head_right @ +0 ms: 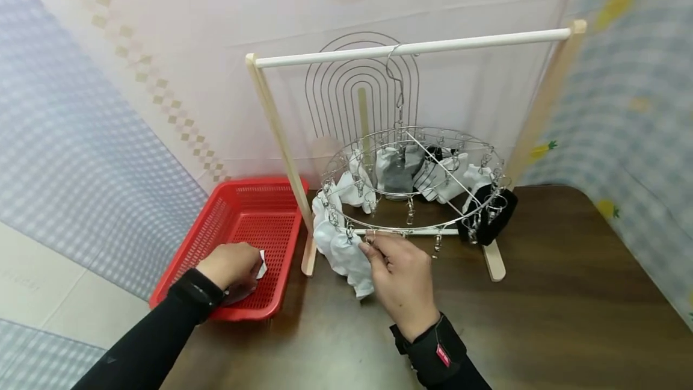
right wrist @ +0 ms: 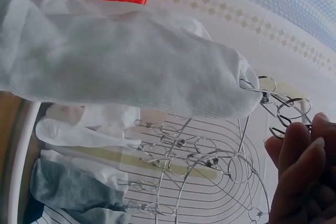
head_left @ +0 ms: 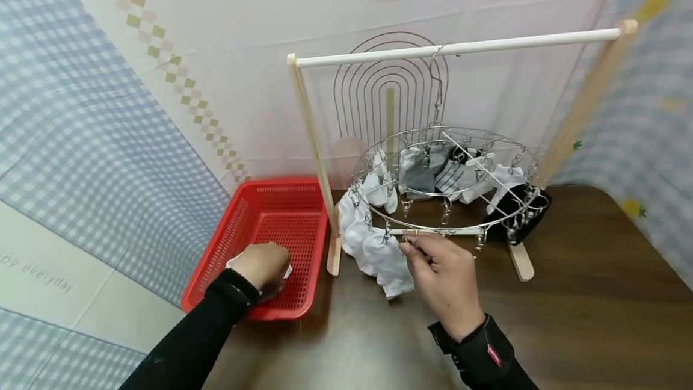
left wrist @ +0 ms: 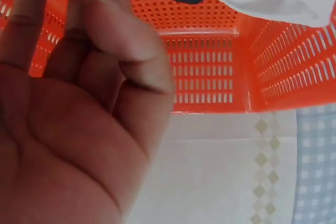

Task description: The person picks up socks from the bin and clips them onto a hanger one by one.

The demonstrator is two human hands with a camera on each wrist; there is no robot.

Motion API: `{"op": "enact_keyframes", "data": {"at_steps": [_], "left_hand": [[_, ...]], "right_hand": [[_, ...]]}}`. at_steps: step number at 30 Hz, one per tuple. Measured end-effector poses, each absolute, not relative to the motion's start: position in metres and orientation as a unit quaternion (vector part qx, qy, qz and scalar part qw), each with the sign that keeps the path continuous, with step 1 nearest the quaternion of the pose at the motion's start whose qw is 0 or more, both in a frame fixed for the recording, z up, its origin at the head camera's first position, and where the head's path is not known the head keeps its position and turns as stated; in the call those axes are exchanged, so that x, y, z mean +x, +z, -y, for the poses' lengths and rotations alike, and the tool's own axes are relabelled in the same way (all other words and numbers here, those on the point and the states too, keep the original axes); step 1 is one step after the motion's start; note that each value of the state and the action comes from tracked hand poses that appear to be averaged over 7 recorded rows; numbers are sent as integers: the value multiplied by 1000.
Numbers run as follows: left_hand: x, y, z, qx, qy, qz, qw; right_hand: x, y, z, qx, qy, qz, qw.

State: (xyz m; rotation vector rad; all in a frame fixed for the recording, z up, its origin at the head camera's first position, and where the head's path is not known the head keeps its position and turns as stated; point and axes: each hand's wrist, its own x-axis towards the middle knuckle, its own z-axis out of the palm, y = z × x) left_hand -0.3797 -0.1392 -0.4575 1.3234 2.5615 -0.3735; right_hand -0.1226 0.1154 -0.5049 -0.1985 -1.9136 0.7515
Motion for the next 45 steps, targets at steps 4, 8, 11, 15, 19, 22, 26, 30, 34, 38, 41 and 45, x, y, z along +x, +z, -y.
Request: {"op": "enact_keyframes", "data": {"at_steps": [4,8,11,15,19,22,26,30,34,38,41,45], "left_hand": [[-386,-438,142,476,-14,-872,114],[-372,-399,134,521,178,-829,100],[-345,-382,115,560,270,-778,86],[-305,-371,82,628,325,-702,88],[-273,-371,56,690,323,-641,95],[-258,-386,42,686,297,-659,88],[-246,-406,31,622,258,-735,76],[-239,-411,24,580,225,-782,44],[-237,-410,21,566,226,-793,15],[-238,-413,18,586,244,-773,6],[-239,-415,17,601,269,-753,3],[-241,-415,14,611,300,-733,12]], "right_hand": [[-120,-506,-115,-90,311,796,512],[-113,-506,-120,-103,311,790,518],[-107,-505,-124,-115,309,788,520],[-104,-502,-127,-122,327,786,511],[-112,-499,-129,-104,366,782,493],[-116,-499,-128,-88,397,781,474],[-118,-499,-126,-75,450,771,445],[-119,-499,-126,-59,481,755,443],[-118,-498,-128,-46,494,746,444],[-116,-498,-130,-37,500,748,435],[-112,-499,-132,-33,491,751,440],[-107,-501,-135,-41,475,755,450]]}}
